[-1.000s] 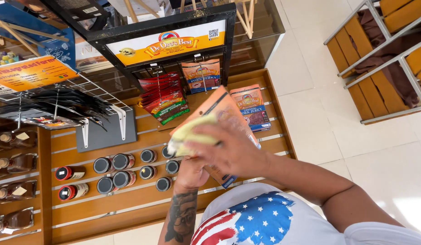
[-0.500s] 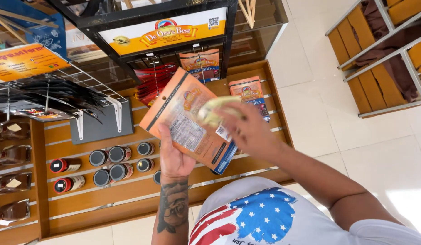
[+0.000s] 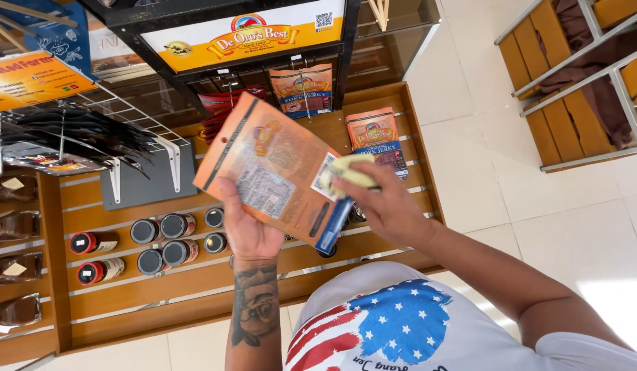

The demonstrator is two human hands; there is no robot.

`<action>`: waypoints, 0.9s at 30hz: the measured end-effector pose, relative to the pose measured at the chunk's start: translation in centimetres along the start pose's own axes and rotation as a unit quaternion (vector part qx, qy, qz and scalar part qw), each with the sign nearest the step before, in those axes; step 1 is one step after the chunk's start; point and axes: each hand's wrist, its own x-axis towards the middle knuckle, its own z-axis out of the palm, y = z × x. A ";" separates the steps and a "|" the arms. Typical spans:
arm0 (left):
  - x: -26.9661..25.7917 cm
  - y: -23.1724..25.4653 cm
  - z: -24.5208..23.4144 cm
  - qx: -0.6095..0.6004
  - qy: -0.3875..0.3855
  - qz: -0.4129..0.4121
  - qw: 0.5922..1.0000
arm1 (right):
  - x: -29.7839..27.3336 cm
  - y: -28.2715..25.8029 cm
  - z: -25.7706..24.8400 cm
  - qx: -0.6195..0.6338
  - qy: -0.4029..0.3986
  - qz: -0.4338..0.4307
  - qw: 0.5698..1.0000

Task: Wiping jerky packages with a cloth and hanging them back on a display rack.

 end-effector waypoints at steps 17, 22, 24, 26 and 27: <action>-3.7 -4.8 5.2 0.331 -0.191 0.073 0.921 | 5.3 -6.4 -1.3 0.157 -0.001 0.115 0.981; -3.1 -4.0 5.0 0.488 -0.087 0.211 0.842 | 6.0 -3.9 -3.3 0.332 -0.003 0.187 0.925; -1.9 -3.7 3.4 0.275 -0.068 0.162 0.945 | 6.7 -3.8 -4.9 0.371 0.000 0.204 0.906; -0.2 -4.5 0.2 0.222 -0.042 0.117 0.967 | 6.6 -2.7 -5.0 0.337 0.038 0.196 0.920; 0.8 -4.8 -1.4 0.168 -0.016 0.072 0.983 | 6.6 -2.1 -5.0 0.302 0.076 0.187 0.932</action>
